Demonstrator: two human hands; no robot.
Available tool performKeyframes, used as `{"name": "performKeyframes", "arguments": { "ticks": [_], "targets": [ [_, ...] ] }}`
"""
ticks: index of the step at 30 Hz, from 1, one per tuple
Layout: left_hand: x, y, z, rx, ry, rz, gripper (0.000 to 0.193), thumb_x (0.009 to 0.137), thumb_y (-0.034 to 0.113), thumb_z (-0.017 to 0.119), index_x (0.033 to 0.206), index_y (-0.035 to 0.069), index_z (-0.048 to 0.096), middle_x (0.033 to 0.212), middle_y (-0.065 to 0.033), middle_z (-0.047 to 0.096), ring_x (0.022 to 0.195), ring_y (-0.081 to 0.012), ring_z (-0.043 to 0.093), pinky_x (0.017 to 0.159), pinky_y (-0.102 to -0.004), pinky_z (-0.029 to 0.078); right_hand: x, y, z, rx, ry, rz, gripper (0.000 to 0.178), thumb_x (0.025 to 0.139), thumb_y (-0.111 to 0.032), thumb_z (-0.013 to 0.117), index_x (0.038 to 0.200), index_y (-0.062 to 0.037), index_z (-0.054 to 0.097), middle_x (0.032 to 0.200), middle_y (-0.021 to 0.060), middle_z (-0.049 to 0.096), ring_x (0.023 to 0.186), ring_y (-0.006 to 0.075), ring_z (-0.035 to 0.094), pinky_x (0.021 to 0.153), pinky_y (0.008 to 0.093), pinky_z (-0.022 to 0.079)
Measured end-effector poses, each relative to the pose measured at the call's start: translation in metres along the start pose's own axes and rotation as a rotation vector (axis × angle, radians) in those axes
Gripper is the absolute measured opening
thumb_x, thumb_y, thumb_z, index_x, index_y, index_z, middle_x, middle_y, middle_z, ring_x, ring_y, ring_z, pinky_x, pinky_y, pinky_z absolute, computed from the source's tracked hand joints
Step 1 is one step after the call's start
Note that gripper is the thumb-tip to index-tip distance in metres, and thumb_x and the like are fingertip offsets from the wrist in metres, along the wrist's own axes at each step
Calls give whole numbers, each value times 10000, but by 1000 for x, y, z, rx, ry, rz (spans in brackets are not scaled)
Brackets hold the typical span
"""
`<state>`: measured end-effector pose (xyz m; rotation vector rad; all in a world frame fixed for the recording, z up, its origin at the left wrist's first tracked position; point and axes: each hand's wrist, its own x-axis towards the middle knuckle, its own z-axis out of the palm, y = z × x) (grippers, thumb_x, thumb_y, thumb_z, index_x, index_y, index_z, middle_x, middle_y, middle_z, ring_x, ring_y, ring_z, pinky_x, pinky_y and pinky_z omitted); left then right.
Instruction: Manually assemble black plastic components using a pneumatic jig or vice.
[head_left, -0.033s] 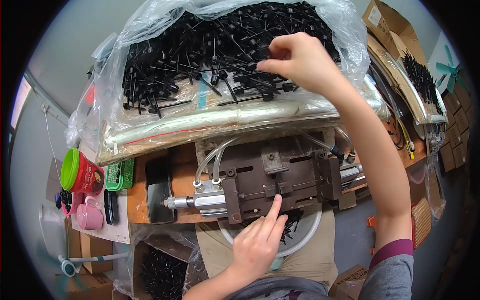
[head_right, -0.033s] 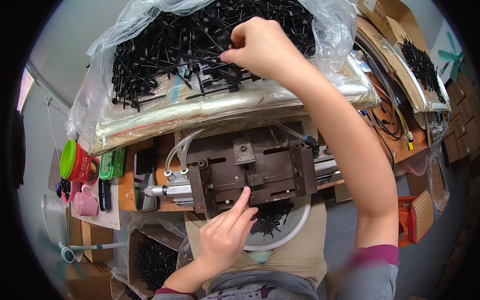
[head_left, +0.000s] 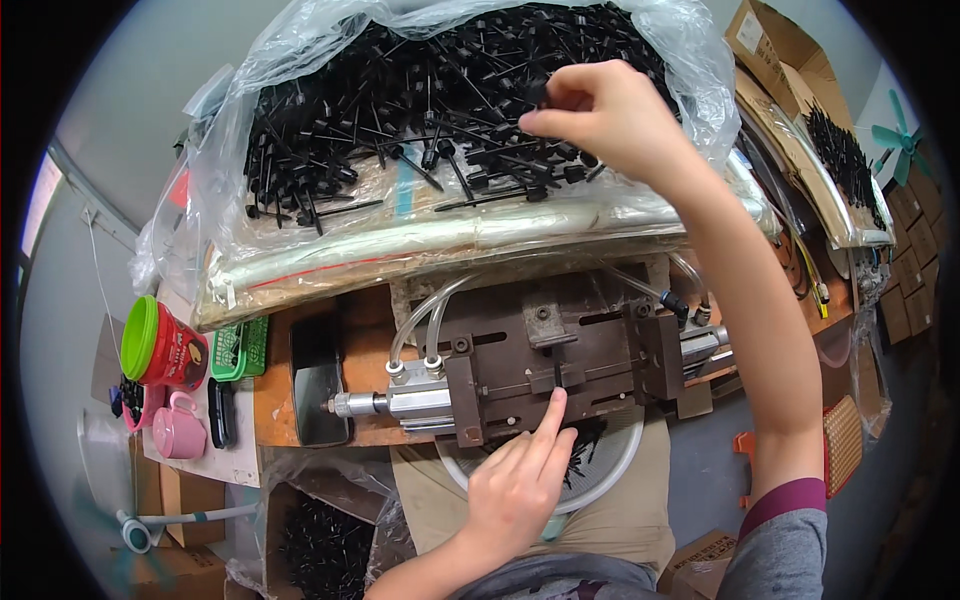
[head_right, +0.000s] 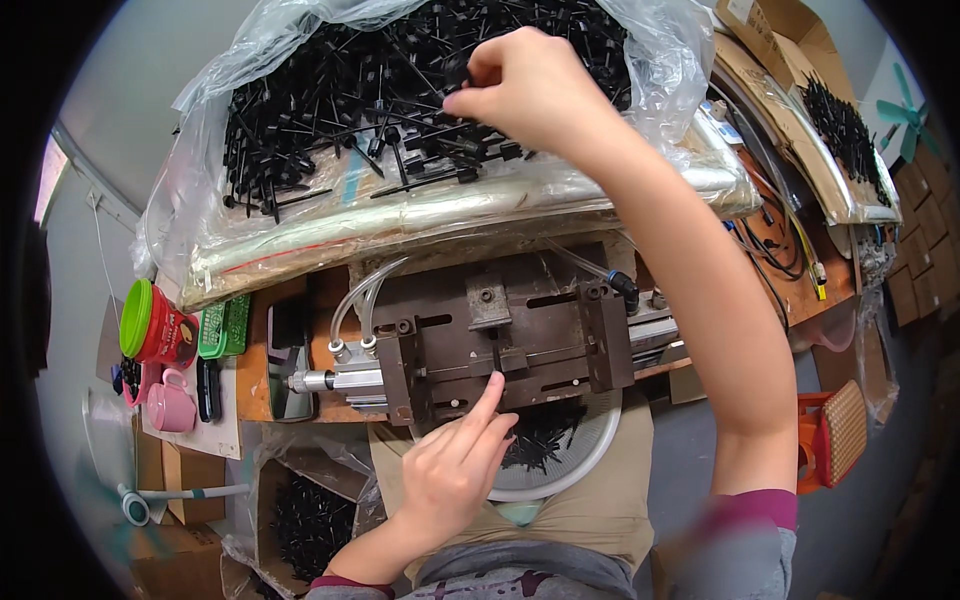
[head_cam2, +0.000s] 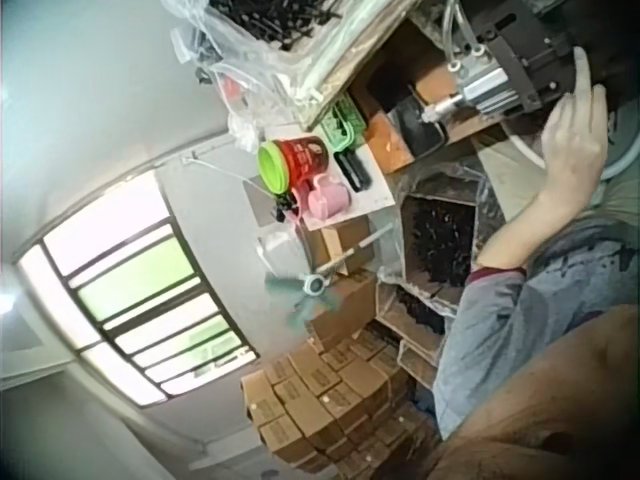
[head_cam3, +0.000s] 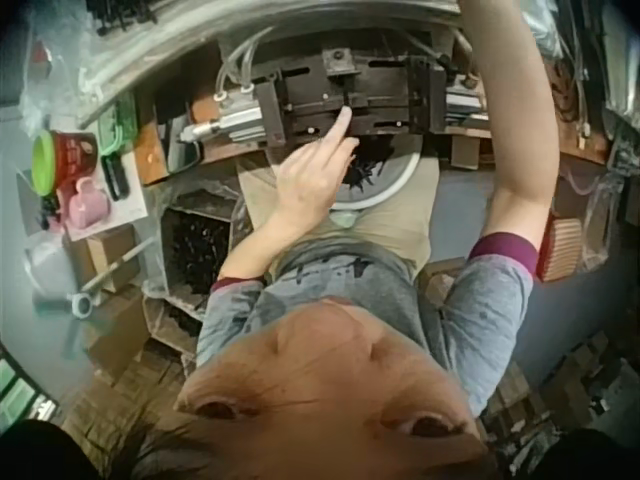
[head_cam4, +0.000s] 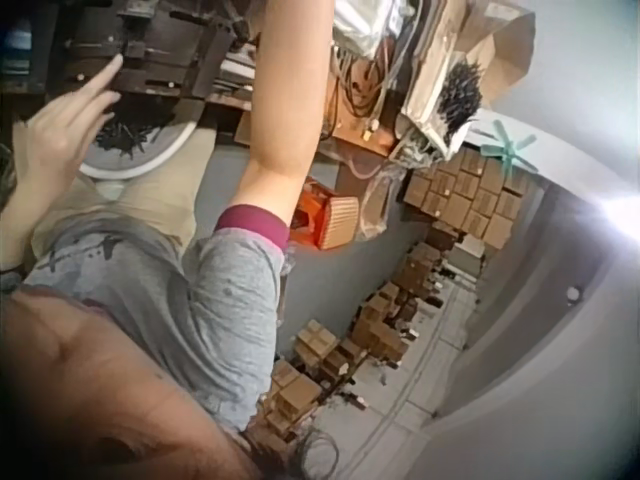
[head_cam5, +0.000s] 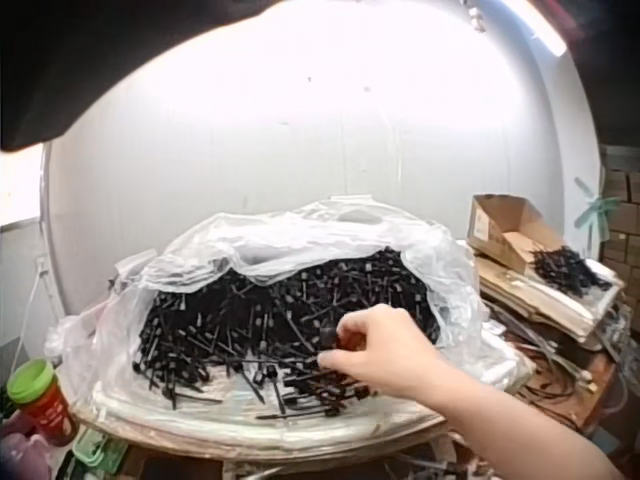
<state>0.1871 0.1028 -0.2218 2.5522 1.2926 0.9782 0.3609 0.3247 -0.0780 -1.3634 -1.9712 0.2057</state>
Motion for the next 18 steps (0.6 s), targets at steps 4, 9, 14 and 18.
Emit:
{"name": "performKeyframes", "arguments": {
  "ticks": [4, 9, 14, 18],
  "targets": [
    [12, 0, 6, 66, -8, 14, 248, 722, 86, 772, 955, 30, 705, 1294, -170, 647, 694, -187, 686, 636, -273, 538, -8, 13, -22, 381, 36, 136, 288, 821, -297, 801, 903, -38, 707, 672, -52, 541, 582, 24, 453, 539, 193, 331],
    [15, 0, 4, 83, -56, 0, 264, 703, 95, 785, 949, 35, 709, 1293, -168, 649, 586, -166, 645, 580, -260, 517, -24, 27, -39, 619, 183, 161, 297, 875, -233, 760, 1072, -16, 716, 890, 13, 662, 740, 67, 589, 690, 218, 488],
    [18, 1, 0, 77, -83, 8, 281, 719, 95, 792, 982, 38, 708, 1290, -170, 650, 558, -156, 634, 553, -250, 514, -57, 20, -34, 798, 363, 41, 183, 901, -150, 727, 1019, -11, 718, 885, 53, 699, 701, 119, 633, 656, 278, 525],
    [25, 0, -16, -309, 12, -170, 432, 759, 76, 820, 1163, 32, 674, 1323, -178, 623, 636, -146, 684, 587, -240, 551, -101, -1, -28, 1129, 207, 124, 226, 938, -132, 674, 1118, 4, 667, 1032, 104, 690, 735, 122, 623, 685, 264, 518]
  ]
}}
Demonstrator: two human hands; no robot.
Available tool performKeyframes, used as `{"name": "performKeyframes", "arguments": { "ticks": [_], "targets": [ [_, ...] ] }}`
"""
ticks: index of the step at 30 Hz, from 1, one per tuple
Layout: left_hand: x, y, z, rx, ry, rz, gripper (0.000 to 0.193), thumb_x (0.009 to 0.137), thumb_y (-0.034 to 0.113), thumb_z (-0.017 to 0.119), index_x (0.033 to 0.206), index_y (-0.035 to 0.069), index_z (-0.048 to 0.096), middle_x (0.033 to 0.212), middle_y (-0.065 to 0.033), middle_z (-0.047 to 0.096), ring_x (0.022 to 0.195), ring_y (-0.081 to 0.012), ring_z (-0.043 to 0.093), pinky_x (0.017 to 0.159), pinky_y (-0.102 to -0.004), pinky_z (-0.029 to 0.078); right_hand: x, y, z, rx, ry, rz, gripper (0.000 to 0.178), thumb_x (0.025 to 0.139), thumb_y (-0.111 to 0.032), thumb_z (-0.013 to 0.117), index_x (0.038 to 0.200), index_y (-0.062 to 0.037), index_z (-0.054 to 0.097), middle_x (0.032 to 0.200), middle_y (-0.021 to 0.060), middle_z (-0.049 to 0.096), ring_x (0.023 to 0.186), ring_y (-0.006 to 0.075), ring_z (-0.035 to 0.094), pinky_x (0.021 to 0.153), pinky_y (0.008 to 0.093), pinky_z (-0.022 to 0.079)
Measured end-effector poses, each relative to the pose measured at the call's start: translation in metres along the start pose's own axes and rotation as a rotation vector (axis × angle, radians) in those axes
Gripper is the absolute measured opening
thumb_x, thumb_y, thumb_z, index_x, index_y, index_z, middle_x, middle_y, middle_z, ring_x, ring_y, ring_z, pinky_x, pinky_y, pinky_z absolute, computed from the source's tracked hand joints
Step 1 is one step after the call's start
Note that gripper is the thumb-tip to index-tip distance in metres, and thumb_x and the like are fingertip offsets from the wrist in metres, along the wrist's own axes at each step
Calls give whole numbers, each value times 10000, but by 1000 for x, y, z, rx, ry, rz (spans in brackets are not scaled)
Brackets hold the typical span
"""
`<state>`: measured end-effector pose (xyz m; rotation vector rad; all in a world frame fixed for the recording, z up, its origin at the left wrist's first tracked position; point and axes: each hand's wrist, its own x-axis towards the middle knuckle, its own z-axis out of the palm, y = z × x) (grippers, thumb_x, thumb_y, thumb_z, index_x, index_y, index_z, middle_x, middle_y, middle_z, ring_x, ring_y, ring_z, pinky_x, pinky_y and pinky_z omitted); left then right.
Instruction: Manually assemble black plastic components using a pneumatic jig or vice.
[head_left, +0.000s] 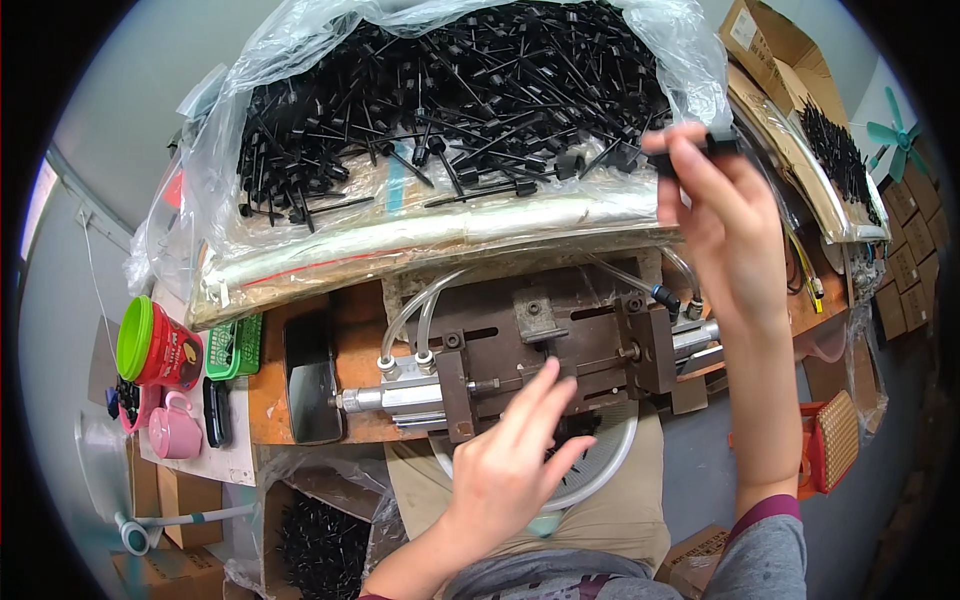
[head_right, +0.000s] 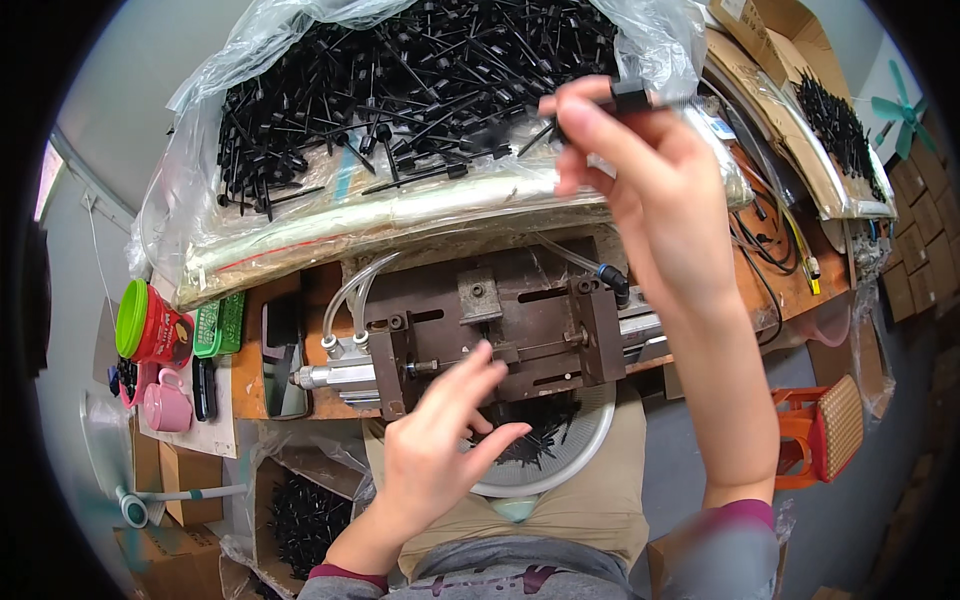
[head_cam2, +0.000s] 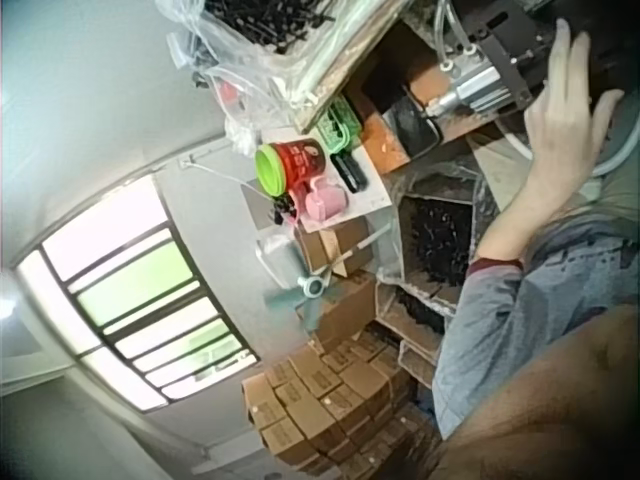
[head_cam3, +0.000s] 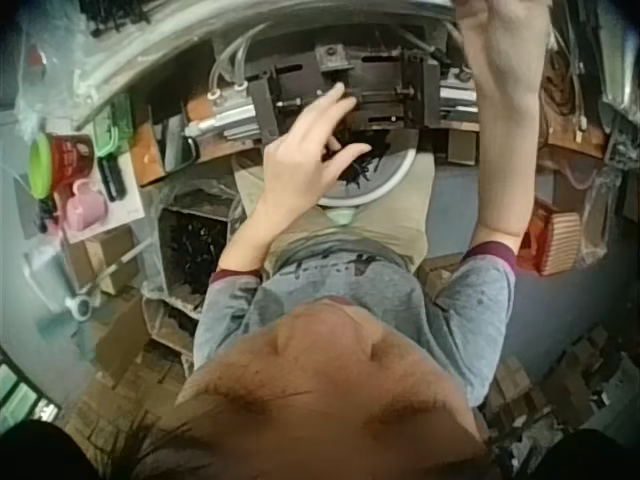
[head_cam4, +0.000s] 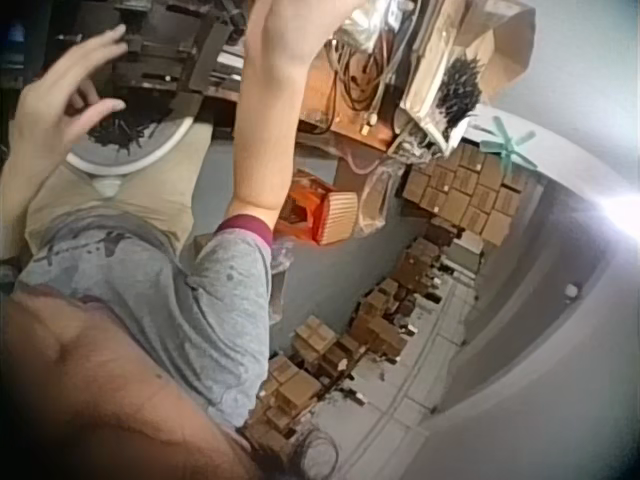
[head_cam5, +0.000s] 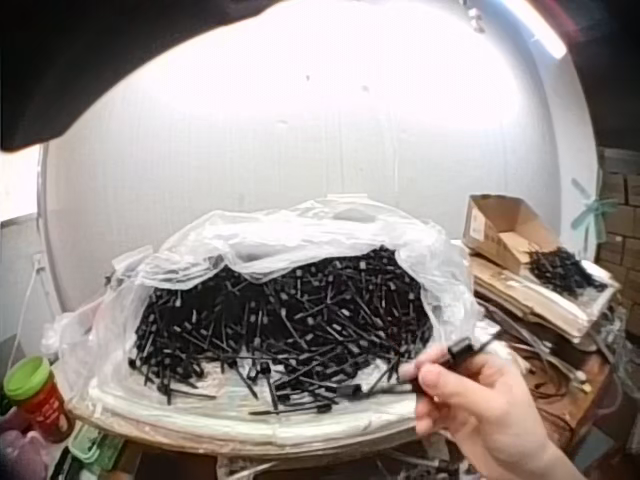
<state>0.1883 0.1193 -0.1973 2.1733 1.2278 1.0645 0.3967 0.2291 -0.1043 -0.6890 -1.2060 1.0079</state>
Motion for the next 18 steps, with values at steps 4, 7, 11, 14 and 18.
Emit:
{"name": "performKeyframes", "arguments": {
  "ticks": [4, 7, 11, 14, 18],
  "targets": [
    [11, 5, -25, -764, 46, -242, 883, 805, -2, 774, 1523, -54, 263, 1542, -191, 348, 1044, -273, 660, 790, -360, 634, -64, 5, 0, 401, -165, 227, 148, 921, -52, 641, 1043, 32, 630, 1027, 193, 659, 639, 185, 641, 543, 260, 549],
    [1, 3, -39, -1185, -32, -351, 649, 856, -58, 683, 1441, -97, 404, 1324, -221, 577, 997, -293, 681, 802, -382, 632, -94, 15, 0, 480, -232, 357, 148, 855, -8, 699, 984, 40, 643, 1016, 244, 645, 647, 209, 654, 518, 280, 558],
    [-9, -6, -44, -916, -145, -202, 444, 776, -60, 768, 1203, -61, 648, 1207, -212, 644, 886, -217, 708, 793, -301, 618, -109, 22, -3, 461, -157, 411, 144, 840, 3, 701, 970, 41, 651, 1017, 236, 653, 649, 178, 653, 527, 256, 539],
    [-12, 0, -41, -639, -119, -40, 380, 614, 16, 901, 964, -30, 761, 1088, -180, 699, 830, -191, 711, 693, -266, 594, -112, 24, -9, 302, 1, 224, 129, 868, -7, 680, 987, 30, 646, 1048, 215, 648, 654, 144, 627, 535, 227, 508],
    [-19, 4, -13, -41, 66, 62, 318, 642, 35, 868, 937, 20, 753, 1131, -136, 713, 778, -190, 673, 674, -303, 572, -117, 21, -7, -134, 121, -20, 132, 846, 18, 719, 967, 16, 667, 1049, 186, 652, 743, 163, 641, 594, 237, 516]
  ]
}}
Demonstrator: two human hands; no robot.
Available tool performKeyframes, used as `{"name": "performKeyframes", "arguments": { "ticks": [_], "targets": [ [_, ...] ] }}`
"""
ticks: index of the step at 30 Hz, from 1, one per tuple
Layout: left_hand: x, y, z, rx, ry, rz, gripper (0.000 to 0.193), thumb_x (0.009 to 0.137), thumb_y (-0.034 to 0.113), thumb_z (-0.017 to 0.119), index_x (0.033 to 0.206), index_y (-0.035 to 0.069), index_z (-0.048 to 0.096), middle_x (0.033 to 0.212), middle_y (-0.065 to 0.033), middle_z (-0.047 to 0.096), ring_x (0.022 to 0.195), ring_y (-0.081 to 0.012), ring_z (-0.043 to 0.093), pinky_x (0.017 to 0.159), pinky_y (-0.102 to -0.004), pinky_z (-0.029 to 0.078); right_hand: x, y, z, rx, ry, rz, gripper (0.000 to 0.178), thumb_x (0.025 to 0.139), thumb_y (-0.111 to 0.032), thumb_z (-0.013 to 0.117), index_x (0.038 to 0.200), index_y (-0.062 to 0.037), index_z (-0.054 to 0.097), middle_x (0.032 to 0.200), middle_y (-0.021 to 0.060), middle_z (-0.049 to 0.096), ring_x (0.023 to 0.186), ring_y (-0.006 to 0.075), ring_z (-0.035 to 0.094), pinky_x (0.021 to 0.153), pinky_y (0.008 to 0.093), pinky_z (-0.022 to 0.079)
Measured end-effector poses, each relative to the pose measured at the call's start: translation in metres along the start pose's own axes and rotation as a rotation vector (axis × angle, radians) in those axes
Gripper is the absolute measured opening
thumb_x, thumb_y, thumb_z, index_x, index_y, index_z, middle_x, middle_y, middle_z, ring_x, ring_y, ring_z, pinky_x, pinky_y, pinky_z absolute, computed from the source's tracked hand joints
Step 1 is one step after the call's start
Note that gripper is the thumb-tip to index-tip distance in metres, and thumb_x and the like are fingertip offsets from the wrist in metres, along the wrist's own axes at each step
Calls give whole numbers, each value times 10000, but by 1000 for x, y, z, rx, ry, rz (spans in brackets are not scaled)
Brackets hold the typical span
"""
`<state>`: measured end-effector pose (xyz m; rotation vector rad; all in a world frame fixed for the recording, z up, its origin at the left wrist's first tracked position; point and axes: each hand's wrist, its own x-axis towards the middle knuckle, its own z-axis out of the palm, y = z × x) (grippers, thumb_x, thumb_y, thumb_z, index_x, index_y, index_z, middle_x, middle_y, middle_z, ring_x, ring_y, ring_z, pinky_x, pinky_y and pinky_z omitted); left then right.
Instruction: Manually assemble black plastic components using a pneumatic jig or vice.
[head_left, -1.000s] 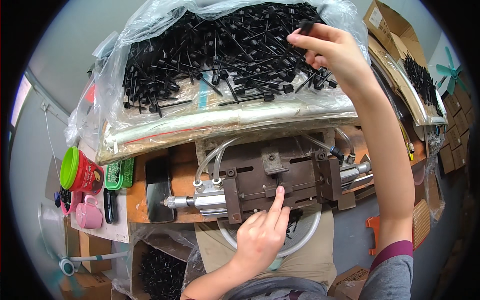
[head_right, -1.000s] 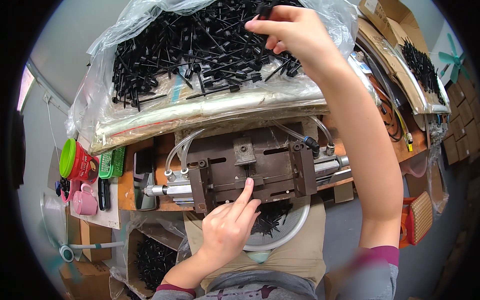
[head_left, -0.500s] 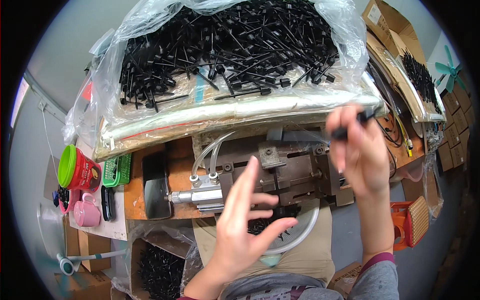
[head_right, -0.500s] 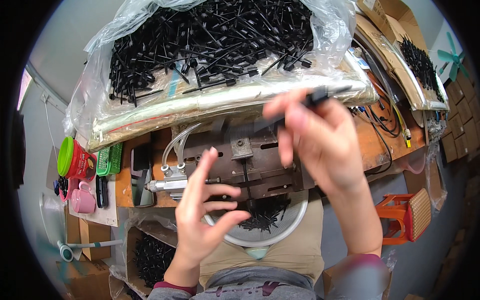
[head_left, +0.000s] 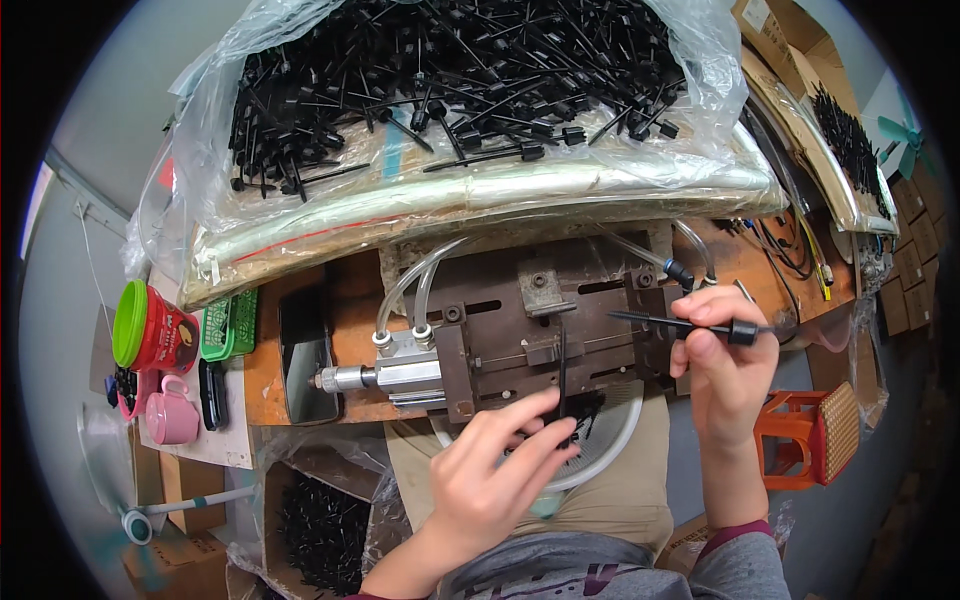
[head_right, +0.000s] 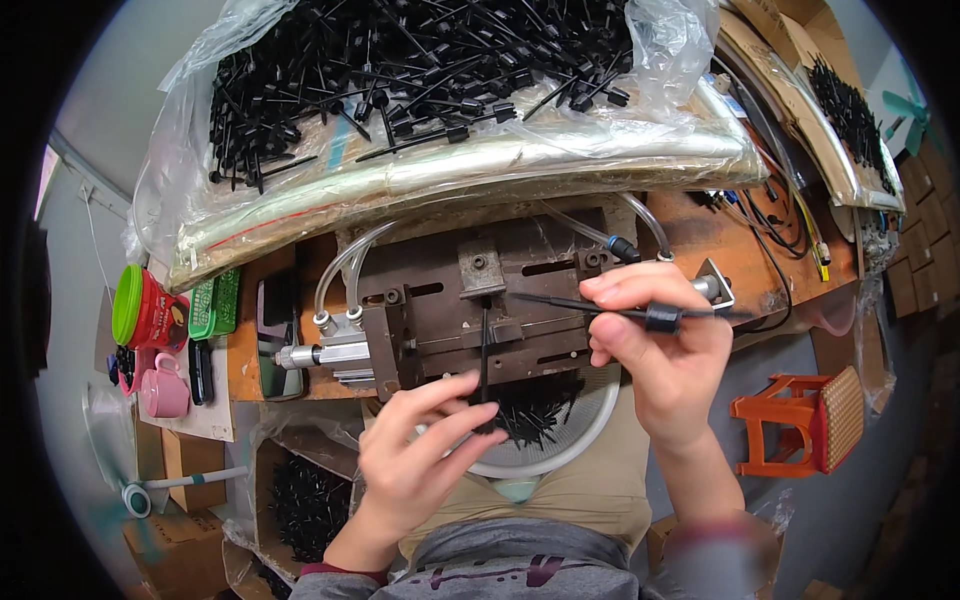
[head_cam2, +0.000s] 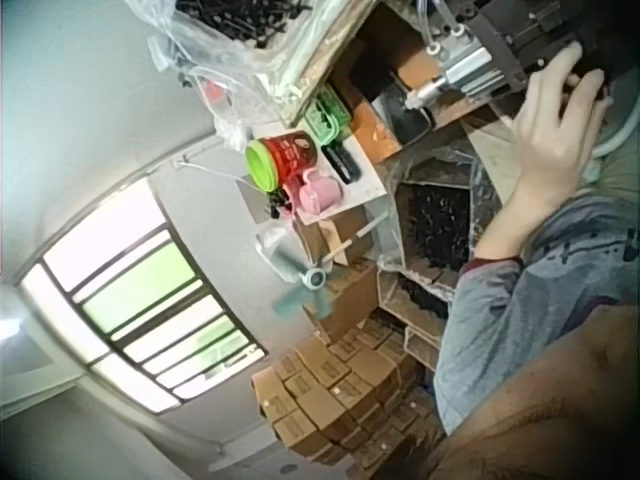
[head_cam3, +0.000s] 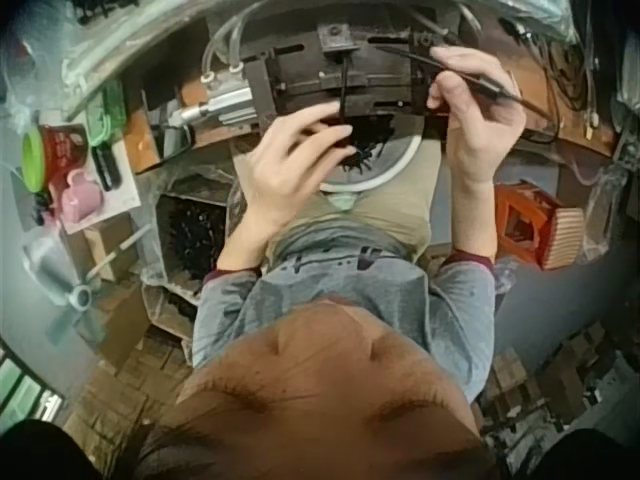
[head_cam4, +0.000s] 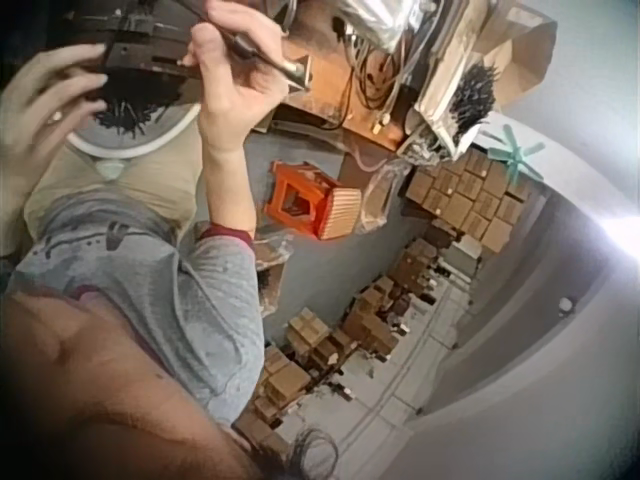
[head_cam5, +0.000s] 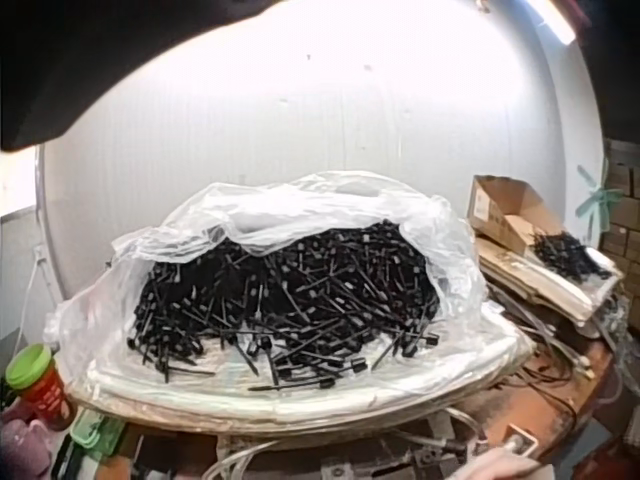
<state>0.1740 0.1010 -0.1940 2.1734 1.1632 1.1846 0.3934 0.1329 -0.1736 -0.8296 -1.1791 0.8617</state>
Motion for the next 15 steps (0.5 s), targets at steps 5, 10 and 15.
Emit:
{"name": "performKeyframes", "arguments": {
  "ticks": [5, 10, 15],
  "targets": [
    [-4, -14, 32, 347, -29, 152, 252, 703, 125, 812, 924, 49, 720, 1210, -125, 695, 699, -158, 658, 615, -263, 493, -7, -8, -1, -793, -80, -562, 217, 739, 14, 806, 935, -23, 721, 997, 126, 709, 792, 223, 668, 686, 305, 523],
    [7, -12, 33, 448, -82, 141, 265, 708, 138, 815, 939, 56, 714, 1205, -120, 700, 650, -136, 654, 600, -257, 480, -20, -9, -4, -883, -117, -628, 297, 695, 39, 763, 980, -43, 750, 1055, 110, 701, 769, 226, 650, 636, 294, 513],
    [8, -10, 30, 471, -127, 120, 278, 718, 162, 822, 954, 63, 714, 1198, -111, 703, 629, -144, 646, 588, -253, 470, -28, -4, -5, -961, -131, -646, 345, 652, 50, 732, 985, -33, 764, 1064, 107, 694, 768, 234, 654, 633, 303, 535]
  ]
}}
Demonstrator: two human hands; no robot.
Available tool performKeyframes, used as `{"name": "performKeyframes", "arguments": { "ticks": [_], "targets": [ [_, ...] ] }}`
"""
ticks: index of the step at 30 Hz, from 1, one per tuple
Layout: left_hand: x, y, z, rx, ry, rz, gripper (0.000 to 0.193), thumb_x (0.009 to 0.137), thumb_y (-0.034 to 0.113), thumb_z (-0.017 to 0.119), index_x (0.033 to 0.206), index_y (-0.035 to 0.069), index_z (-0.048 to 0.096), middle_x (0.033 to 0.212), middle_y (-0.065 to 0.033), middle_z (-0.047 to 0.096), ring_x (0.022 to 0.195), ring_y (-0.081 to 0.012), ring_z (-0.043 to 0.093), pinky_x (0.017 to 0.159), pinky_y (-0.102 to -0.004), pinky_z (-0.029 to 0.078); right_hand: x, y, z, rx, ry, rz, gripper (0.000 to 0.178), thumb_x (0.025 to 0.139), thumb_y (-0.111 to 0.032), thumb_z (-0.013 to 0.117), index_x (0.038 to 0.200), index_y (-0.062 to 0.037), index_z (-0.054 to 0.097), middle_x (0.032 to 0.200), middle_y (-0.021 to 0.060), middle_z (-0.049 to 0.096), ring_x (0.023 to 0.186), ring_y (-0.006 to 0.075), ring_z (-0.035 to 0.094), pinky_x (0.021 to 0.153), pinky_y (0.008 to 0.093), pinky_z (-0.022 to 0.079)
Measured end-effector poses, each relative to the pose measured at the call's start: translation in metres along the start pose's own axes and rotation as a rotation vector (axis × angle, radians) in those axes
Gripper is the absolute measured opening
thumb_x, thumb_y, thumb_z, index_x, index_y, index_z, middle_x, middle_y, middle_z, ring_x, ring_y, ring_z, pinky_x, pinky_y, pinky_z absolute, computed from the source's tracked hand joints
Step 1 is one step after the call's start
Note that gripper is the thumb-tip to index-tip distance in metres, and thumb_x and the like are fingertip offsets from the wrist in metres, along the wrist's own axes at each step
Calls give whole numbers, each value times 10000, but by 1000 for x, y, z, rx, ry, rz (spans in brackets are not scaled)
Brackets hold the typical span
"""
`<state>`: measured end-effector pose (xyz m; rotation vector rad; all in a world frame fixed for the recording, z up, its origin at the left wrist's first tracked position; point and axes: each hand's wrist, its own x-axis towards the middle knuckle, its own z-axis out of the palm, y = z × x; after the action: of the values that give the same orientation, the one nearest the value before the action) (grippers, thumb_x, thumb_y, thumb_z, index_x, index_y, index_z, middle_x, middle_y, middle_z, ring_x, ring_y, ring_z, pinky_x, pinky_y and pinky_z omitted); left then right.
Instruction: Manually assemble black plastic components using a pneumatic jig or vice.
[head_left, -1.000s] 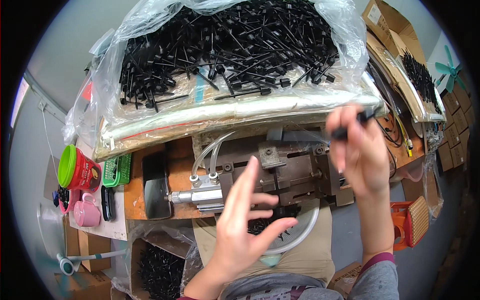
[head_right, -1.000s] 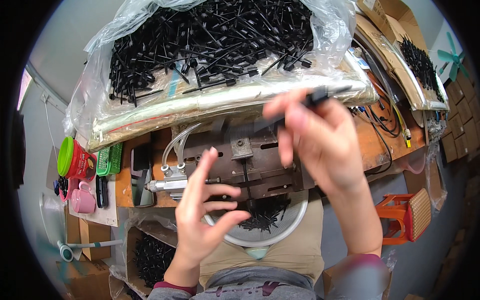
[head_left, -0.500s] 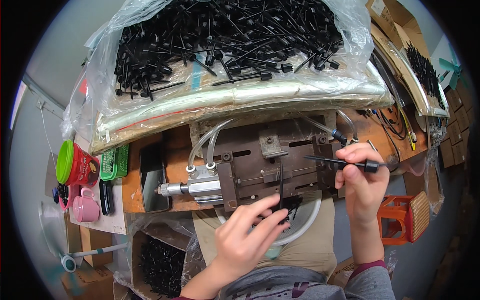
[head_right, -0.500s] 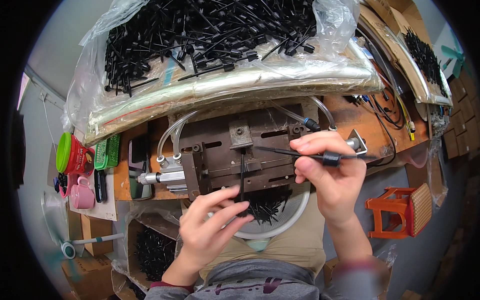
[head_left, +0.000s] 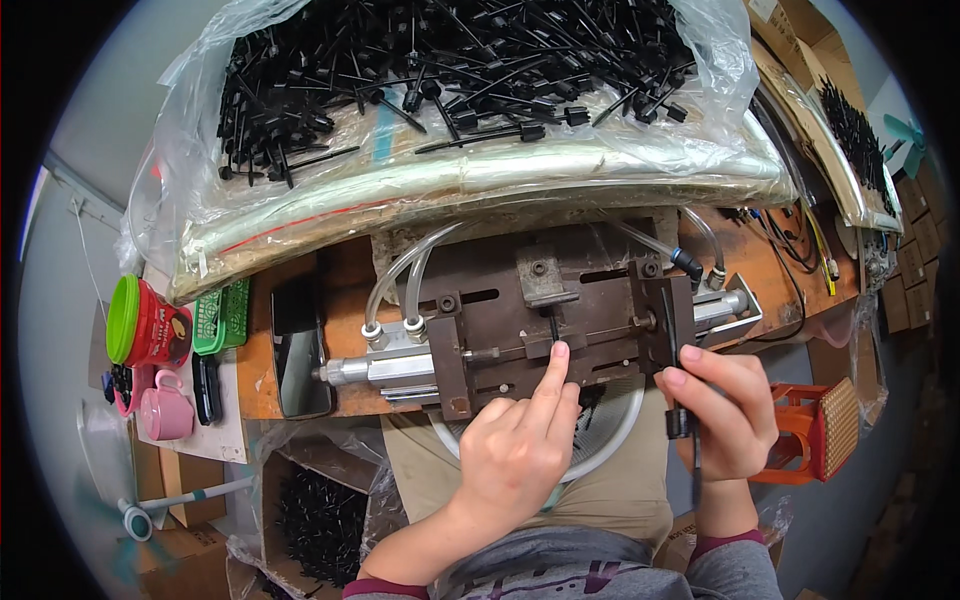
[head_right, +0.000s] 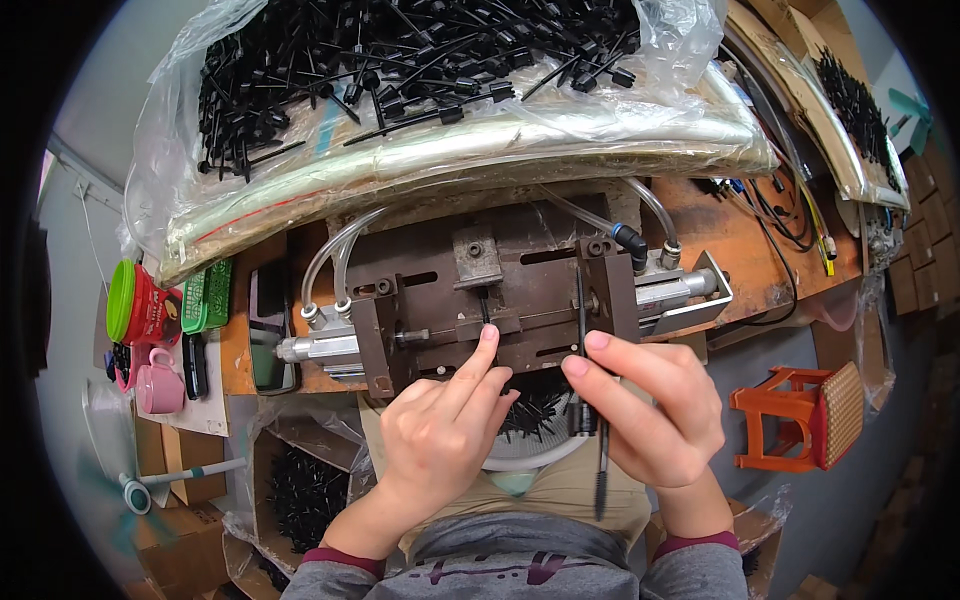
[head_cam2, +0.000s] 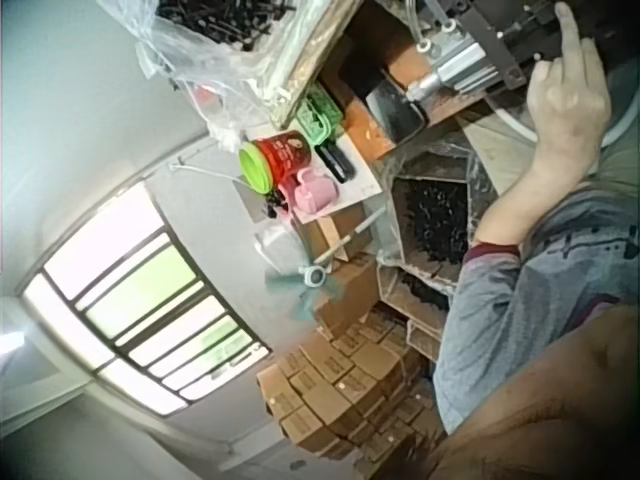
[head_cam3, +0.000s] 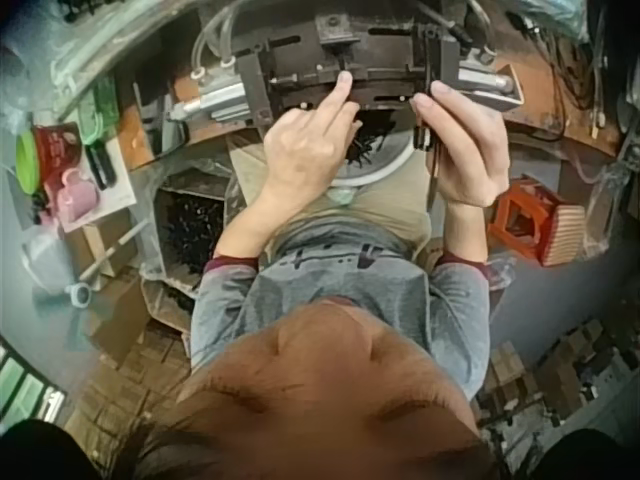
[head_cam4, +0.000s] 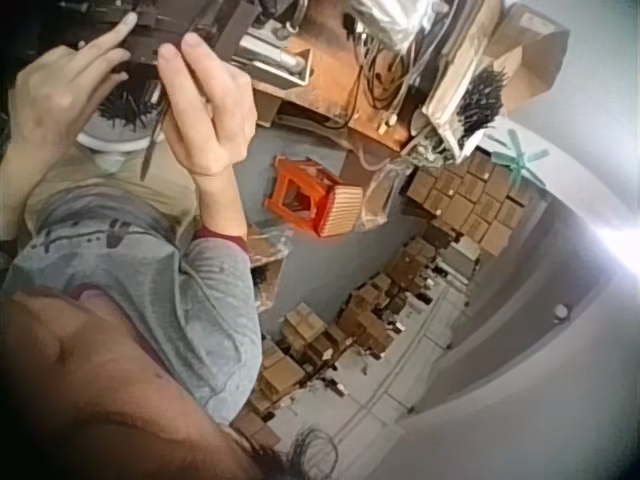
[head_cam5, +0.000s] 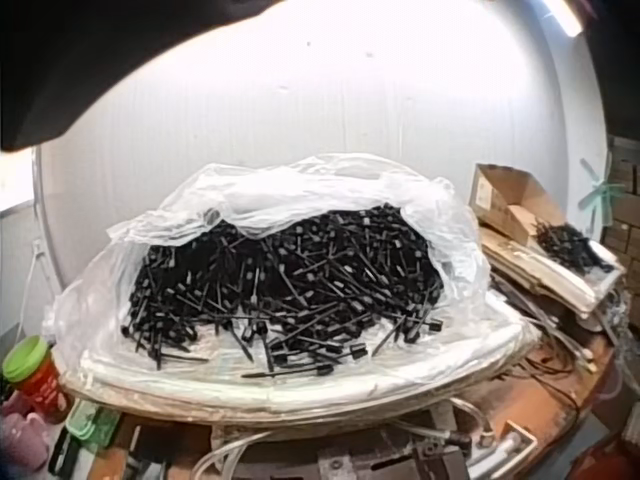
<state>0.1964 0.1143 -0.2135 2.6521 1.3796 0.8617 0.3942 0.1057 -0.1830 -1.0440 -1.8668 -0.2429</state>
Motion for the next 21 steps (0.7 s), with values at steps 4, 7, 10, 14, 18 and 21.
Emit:
{"name": "performKeyframes", "arguments": {
  "ticks": [4, 7, 10, 14, 18, 21],
  "targets": [
    [8, 0, -13, -186, 17, -25, 317, 712, 134, 852, 979, 42, 708, 1126, -124, 723, 678, -175, 683, 615, -258, 519, -4, -1, 4, -99, -81, -174, 319, 655, 19, 716, 971, 28, 753, 1056, 140, 674, 771, 222, 649, 618, 309, 557],
    [4, 9, -22, -692, 203, -48, 363, 692, 68, 874, 1003, 9, 696, 1024, -141, 735, 771, -216, 720, 669, -283, 575, -4, -7, 13, -83, -103, -279, 296, 680, -12, 721, 968, 51, 745, 1069, 169, 679, 761, 210, 645, 617, 280, 559],
    [1, 12, -33, -664, 186, -60, 389, 679, 3, 872, 1021, -23, 689, 940, -147, 733, 842, -250, 732, 705, -304, 600, -7, -10, 20, -42, -110, -276, 296, 701, -27, 712, 984, 56, 740, 1075, 180, 687, 776, 214, 665, 622, 273, 565],
    [-9, 5, -24, -490, 192, -60, 368, 672, 28, 875, 1005, -6, 721, 1039, -153, 710, 765, -203, 695, 614, -303, 573, -10, -7, 20, 93, -113, 6, 343, 720, 16, 732, 1062, 26, 731, 1099, 168, 696, 797, 228, 670, 661, 297, 539],
    [-10, 0, -8, -240, 109, -40, 316, 681, 61, 847, 966, 2, 725, 1150, -153, 700, 700, -177, 673, 575, -271, 541, -5, -1, 6, 233, -60, 295, 184, 892, 8, 643, 1062, 40, 709, 1069, 158, 716, 807, 224, 638, 700, 289, 484],
    [-10, 0, 1, -83, 24, -12, 282, 702, 101, 826, 950, 13, 726, 1218, -161, 686, 611, -145, 644, 534, -248, 508, -11, 3, 1, 466, -28, 390, 260, 973, -45, 555, 1183, 87, 630, 1107, 184, 708, 842, 220, 665, 726, 313, 530]
  ]
}}
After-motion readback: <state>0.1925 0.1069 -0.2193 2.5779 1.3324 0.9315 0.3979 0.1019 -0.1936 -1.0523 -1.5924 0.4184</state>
